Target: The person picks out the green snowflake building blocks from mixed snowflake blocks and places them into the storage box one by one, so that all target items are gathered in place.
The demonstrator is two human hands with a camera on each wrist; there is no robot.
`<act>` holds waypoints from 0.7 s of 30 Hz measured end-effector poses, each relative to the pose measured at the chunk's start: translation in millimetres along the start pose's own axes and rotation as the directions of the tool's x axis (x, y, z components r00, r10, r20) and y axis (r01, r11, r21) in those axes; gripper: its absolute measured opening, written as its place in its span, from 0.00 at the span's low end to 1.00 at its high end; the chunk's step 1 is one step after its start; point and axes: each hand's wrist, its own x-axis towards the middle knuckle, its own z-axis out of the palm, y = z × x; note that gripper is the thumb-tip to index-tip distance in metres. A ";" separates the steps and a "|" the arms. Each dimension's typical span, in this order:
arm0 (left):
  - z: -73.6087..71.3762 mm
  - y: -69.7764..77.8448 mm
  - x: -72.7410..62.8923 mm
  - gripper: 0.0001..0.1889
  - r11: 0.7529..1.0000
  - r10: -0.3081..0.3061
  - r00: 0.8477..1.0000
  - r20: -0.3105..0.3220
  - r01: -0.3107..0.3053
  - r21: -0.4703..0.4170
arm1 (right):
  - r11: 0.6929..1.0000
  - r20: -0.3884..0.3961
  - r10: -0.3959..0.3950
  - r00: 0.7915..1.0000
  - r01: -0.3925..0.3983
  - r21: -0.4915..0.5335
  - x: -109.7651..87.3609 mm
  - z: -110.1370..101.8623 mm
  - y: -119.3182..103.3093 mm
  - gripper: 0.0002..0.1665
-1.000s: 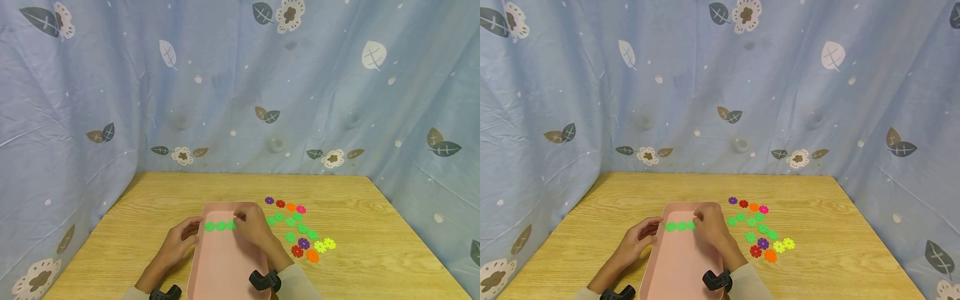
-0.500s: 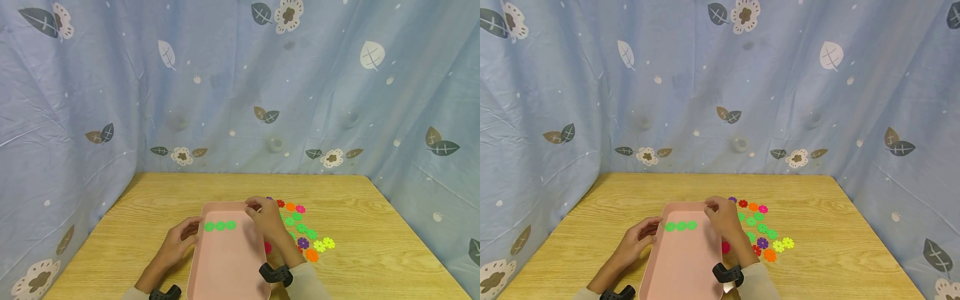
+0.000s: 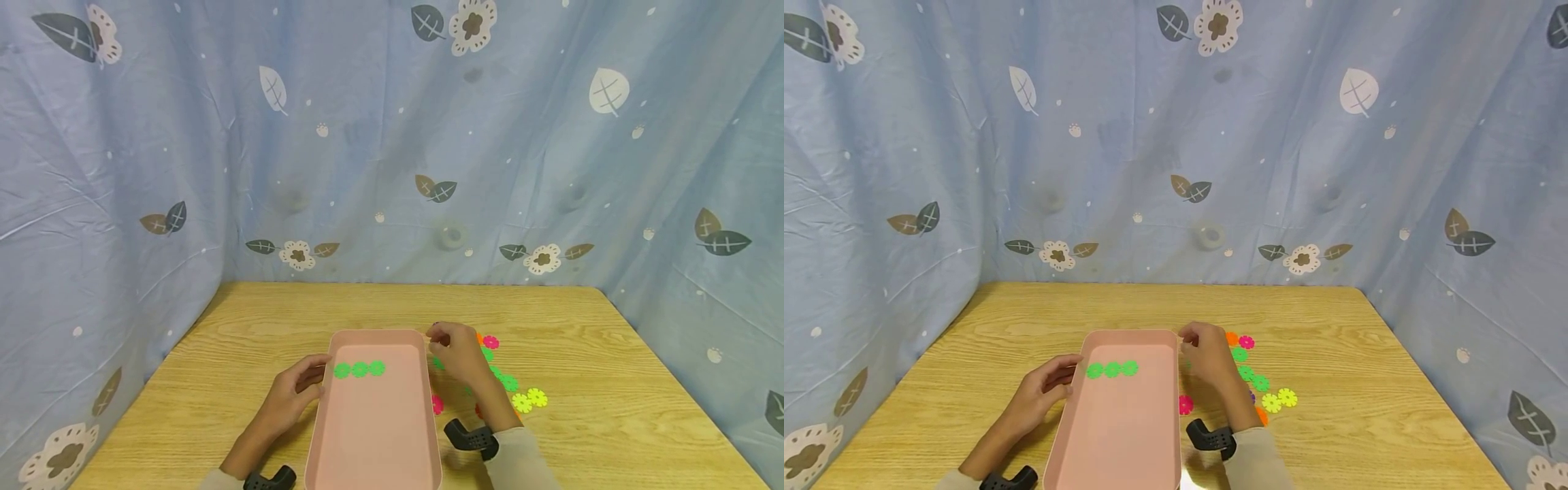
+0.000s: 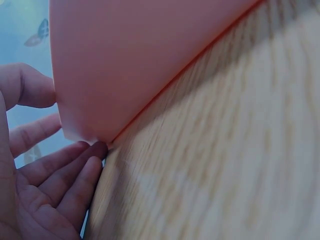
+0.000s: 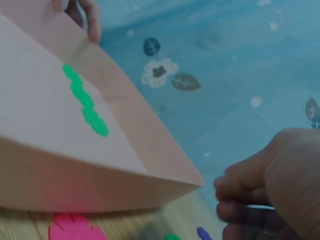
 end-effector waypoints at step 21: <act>0.9 0.8 0.1 0.27 1.000 -0.006 1.000 -0.008 0.006 0.010 | 0.982 0.136 0.124 0.983 -0.102 -0.158 -1.4 1.6 20.3 0.25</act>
